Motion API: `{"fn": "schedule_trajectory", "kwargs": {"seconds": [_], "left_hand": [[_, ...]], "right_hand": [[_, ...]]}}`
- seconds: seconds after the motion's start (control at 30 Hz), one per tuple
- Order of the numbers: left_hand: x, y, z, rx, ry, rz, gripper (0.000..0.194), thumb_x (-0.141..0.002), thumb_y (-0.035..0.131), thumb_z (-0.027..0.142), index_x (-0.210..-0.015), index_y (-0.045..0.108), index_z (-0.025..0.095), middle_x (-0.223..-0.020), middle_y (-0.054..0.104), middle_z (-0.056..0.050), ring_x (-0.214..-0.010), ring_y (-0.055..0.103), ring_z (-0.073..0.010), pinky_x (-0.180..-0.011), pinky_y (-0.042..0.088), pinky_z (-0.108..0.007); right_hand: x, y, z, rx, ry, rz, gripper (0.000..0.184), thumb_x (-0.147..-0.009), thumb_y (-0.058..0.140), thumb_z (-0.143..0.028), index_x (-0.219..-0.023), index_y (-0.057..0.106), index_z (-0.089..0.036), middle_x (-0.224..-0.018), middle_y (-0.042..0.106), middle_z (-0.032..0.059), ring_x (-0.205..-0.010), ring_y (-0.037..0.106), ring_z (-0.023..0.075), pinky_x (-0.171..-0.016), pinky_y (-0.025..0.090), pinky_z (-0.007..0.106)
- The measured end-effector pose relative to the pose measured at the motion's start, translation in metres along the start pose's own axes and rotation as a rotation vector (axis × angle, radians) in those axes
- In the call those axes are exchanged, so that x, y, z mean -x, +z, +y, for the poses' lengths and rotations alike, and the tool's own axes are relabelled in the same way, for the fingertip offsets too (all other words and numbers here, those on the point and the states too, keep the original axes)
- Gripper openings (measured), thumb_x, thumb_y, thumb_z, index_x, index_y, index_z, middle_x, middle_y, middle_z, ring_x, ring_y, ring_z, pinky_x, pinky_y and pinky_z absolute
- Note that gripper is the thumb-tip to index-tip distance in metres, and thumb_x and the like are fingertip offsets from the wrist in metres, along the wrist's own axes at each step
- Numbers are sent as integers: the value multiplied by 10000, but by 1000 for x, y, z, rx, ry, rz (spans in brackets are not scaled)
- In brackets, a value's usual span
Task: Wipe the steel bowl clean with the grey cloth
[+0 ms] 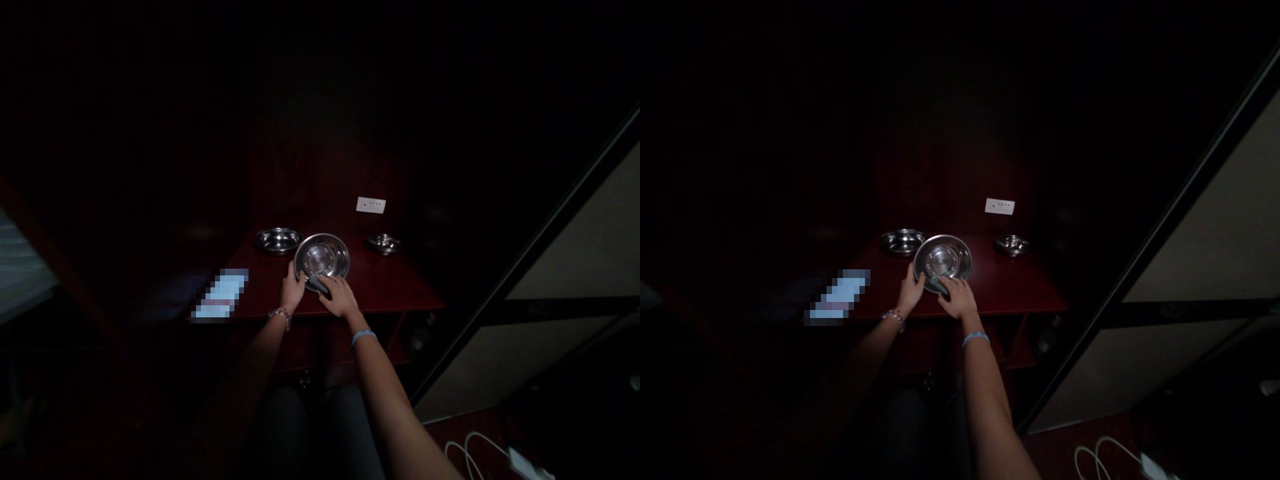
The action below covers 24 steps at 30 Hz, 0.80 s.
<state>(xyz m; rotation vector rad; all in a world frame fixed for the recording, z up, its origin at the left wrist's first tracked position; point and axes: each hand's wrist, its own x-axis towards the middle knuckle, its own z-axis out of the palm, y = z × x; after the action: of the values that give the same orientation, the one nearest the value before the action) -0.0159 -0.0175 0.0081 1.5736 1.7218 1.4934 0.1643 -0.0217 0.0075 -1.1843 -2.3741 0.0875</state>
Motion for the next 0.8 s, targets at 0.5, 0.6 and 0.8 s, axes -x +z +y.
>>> {"fn": "schedule_trajectory", "kwargs": {"seconds": [0.5,0.6,0.8], "left_hand": [[-2,-3,-3,-115,8,-111,620,-886,569,511,-1411,414,219,-1235,713,-123,-1091,701,-299,-902,532,-375],[-2,-5,0,-117,-17,-122,633,-890,551,483,-1438,397,206,-1289,686,-134,-1141,683,-290,-949,520,-375],[-2,-6,1,-55,-22,-81,674,-837,575,396,-1456,408,190,-1228,717,-102,-1154,674,-268,-971,530,-375]], "right_hand": [[1,5,-5,16,26,31,591,-952,500,-337,-1523,408,-213,-1525,502,61,-1435,371,247,-1245,121,480],[0,5,-8,16,22,13,598,-960,495,-336,-1533,387,-208,-1538,484,64,-1433,373,260,-1243,139,491],[1,0,-14,-11,17,-7,600,-991,448,-359,-1561,326,-217,-1579,424,54,-1451,348,276,-1241,165,546]]}}
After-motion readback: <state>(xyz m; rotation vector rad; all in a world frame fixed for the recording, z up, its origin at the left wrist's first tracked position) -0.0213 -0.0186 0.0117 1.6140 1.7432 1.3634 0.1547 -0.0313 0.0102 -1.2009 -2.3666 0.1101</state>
